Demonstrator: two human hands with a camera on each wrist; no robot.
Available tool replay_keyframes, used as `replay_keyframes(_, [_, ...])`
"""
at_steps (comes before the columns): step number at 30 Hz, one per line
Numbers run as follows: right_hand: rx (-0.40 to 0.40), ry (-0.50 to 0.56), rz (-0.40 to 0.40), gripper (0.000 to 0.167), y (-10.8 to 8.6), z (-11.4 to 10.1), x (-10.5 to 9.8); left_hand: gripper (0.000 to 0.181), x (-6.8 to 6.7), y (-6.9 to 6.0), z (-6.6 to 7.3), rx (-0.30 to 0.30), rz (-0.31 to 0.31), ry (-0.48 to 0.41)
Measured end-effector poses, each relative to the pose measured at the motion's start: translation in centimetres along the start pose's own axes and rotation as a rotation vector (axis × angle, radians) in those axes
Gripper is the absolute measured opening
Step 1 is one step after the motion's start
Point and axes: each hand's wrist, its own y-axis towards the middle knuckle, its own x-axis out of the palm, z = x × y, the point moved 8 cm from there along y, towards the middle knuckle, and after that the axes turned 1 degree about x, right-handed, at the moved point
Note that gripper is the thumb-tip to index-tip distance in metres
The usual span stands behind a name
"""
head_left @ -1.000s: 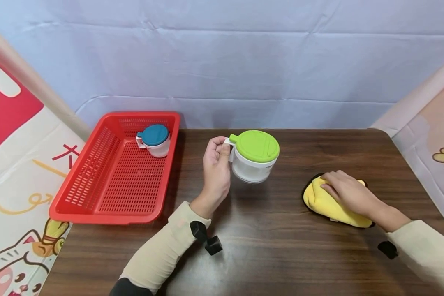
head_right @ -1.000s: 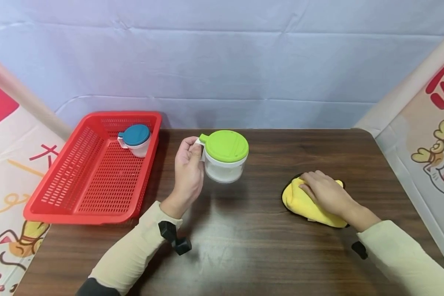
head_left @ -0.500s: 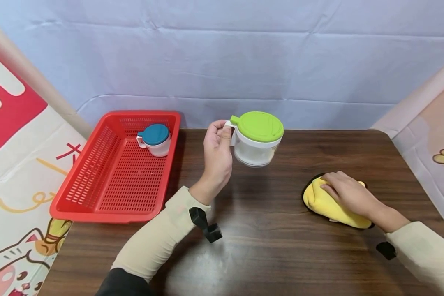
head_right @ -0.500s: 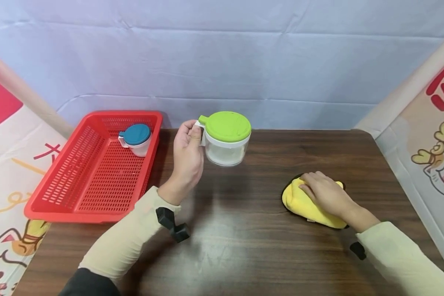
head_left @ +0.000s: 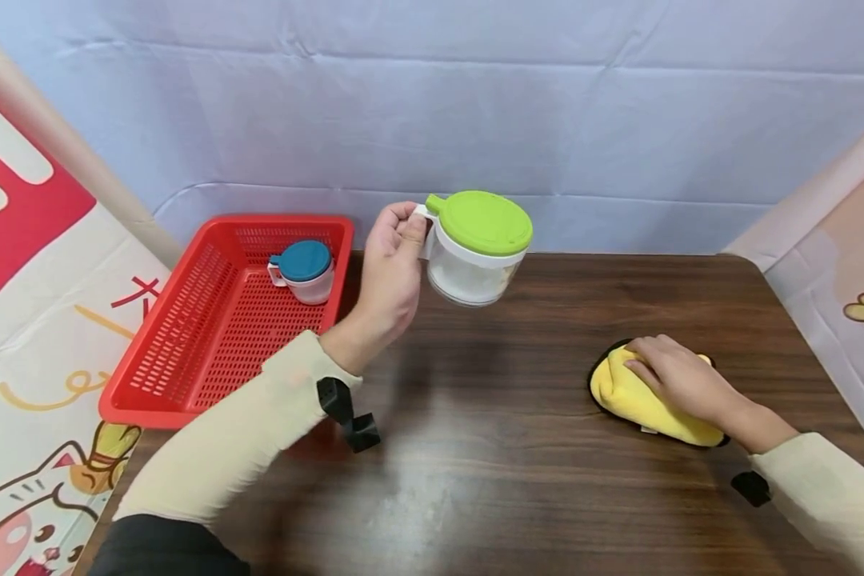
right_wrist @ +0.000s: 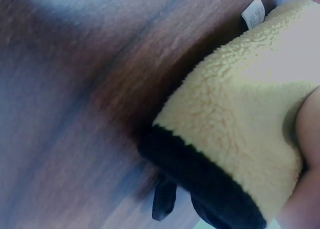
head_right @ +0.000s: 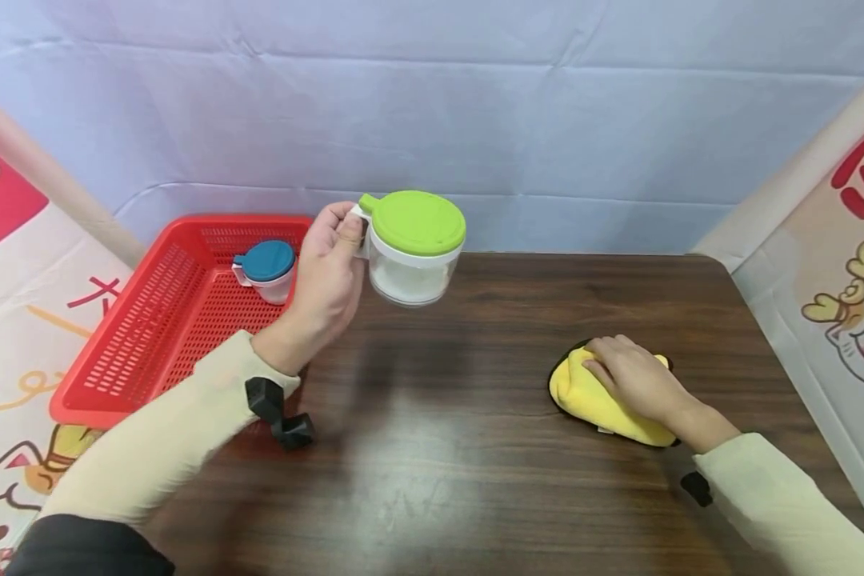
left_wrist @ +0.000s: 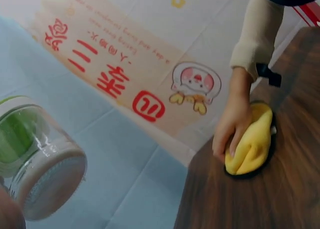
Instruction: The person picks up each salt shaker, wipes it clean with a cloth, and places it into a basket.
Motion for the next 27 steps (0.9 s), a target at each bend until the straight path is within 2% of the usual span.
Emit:
replay_keyframes(8, [0.011, 0.003, -0.008, 0.012, -0.1, 0.1, 0.0, 0.009, -3.1, 1.4, 2.5, 0.041, -0.012, -0.006])
replay_keyframes(18, [0.017, 0.001, -0.016, 0.013, -0.2, 0.2, 0.2, 0.015, -8.3, 3.0, 5.4, 0.107, -0.052, 0.046])
replay_keyframes(22, [0.015, 0.002, -0.017, 0.013, -0.2, 0.2, 0.2, 0.017, -10.7, 3.5, 6.1, 0.118, -0.06, 0.048])
replay_keyframes(27, [0.015, -0.001, -0.016, 0.012, -0.1, 0.3, 0.2, 0.015, -13.8, 3.8, 6.2, 0.103, -0.062, 0.041])
